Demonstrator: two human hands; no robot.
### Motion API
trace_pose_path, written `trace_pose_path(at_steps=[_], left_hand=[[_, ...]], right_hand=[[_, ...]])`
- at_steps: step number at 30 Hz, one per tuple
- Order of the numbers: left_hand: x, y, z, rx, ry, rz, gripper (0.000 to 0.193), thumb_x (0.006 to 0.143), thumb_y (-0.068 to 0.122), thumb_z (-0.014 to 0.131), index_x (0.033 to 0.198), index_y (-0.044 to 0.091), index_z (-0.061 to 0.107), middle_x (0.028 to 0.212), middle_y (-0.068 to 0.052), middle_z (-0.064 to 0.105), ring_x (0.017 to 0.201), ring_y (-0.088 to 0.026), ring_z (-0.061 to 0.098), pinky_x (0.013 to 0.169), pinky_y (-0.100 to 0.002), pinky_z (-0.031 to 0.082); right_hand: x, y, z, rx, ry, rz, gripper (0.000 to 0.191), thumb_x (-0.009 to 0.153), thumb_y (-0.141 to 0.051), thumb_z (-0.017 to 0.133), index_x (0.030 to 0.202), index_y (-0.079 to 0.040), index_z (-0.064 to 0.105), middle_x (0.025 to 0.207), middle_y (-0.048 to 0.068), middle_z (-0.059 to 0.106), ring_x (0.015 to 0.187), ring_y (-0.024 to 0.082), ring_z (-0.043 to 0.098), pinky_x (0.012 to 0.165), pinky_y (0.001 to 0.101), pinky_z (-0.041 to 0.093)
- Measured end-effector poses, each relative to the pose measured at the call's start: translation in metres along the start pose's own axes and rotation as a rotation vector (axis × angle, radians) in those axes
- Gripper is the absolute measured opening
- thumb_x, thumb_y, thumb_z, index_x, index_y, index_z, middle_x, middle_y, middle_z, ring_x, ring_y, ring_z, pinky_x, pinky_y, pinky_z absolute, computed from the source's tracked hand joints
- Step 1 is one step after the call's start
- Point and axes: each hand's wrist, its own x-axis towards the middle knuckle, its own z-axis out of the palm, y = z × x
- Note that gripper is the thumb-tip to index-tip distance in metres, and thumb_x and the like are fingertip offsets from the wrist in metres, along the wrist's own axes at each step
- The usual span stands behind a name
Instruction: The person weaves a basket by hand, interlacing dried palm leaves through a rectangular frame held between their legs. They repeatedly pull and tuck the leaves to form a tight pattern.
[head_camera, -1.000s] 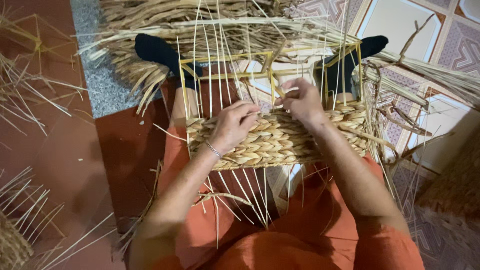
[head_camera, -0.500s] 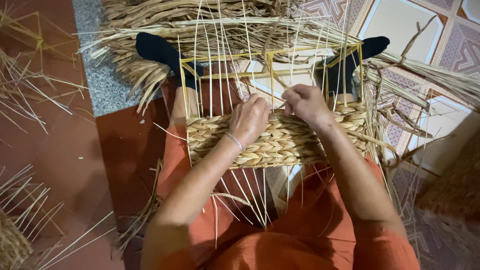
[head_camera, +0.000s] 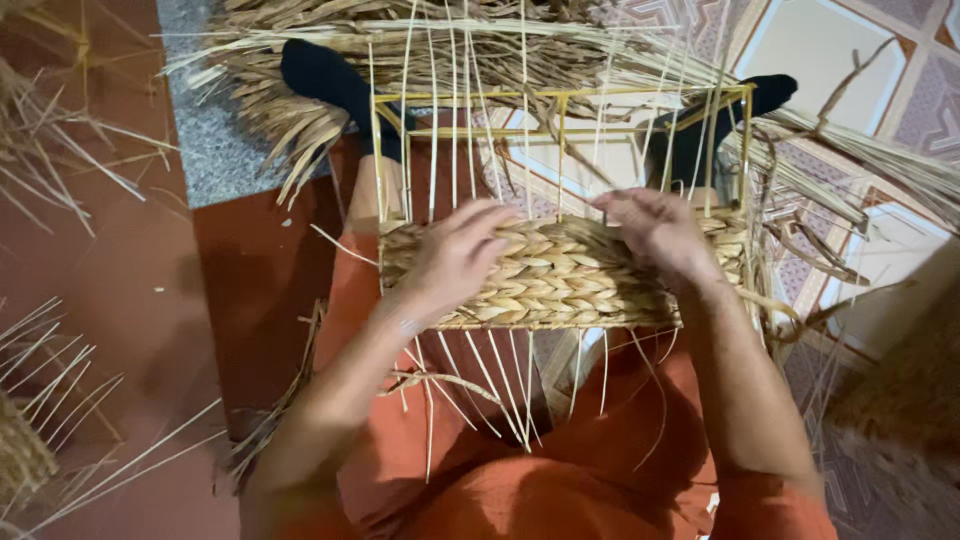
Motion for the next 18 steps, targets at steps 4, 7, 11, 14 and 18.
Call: trace_pose_path(at_steps=[4, 7, 11, 14, 18], left_hand=[[-0.088, 0.029, -0.067, 0.099, -0.049, -0.148, 0.032, 0.098, 0.023, 0.07, 0.125, 0.006, 0.068, 0.118, -0.008, 0.069, 0.1, -0.023, 0.072, 0.083, -0.036, 0.061], [-0.136, 0.048, -0.082, 0.295, -0.151, -0.217, 0.057, 0.083, 0.039, 0.073, 0.124, 0.001, 0.065, 0.112, -0.013, 0.064, 0.101, -0.032, 0.064, 0.082, -0.044, 0.055], [-0.165, 0.051, -0.068, 0.664, -0.37, -0.383, 0.036, 0.088, 0.037, 0.068, 0.115, 0.013, 0.068, 0.106, -0.01, 0.061, 0.109, -0.029, 0.056, 0.09, -0.046, 0.049], [-0.172, 0.036, -0.062, 0.683, -0.213, -0.299, 0.007, 0.096, 0.022, 0.063, 0.095, 0.016, 0.067, 0.097, -0.003, 0.065, 0.099, -0.024, 0.064, 0.092, -0.049, 0.05], [-0.178, 0.029, -0.055, -0.01, 0.056, -0.428, 0.012, 0.105, 0.016, 0.057, 0.111, 0.006, 0.061, 0.086, -0.005, 0.065, 0.075, -0.017, 0.065, 0.064, -0.033, 0.053]], right_hand=[[-0.002, 0.023, -0.021, 0.92, 0.154, -0.171, 0.016, 0.106, -0.014, 0.055, 0.093, -0.009, 0.063, 0.079, 0.003, 0.063, 0.056, 0.009, 0.043, 0.048, 0.0227, 0.036], [-0.021, 0.047, -0.047, 1.325, 0.174, -0.306, 0.016, 0.115, -0.013, 0.058, 0.102, -0.008, 0.066, 0.078, 0.003, 0.06, 0.057, 0.01, 0.043, 0.048, 0.0238, 0.034], [-0.05, 0.075, -0.077, 1.143, 0.285, -0.421, 0.011, 0.118, -0.018, 0.066, 0.117, -0.007, 0.066, 0.091, 0.008, 0.069, 0.059, 0.01, 0.048, 0.05, 0.0228, 0.038], [-0.067, 0.094, -0.102, 0.871, 0.617, -0.372, 0.019, 0.109, -0.021, 0.073, 0.124, -0.011, 0.068, 0.101, 0.008, 0.079, 0.062, 0.011, 0.055, 0.053, 0.0237, 0.044], [-0.09, 0.119, -0.124, 0.338, 1.039, -0.439, 0.024, 0.112, -0.023, 0.067, 0.116, 0.0, 0.069, 0.093, 0.007, 0.07, 0.076, 0.011, 0.067, 0.063, 0.0247, 0.051]])
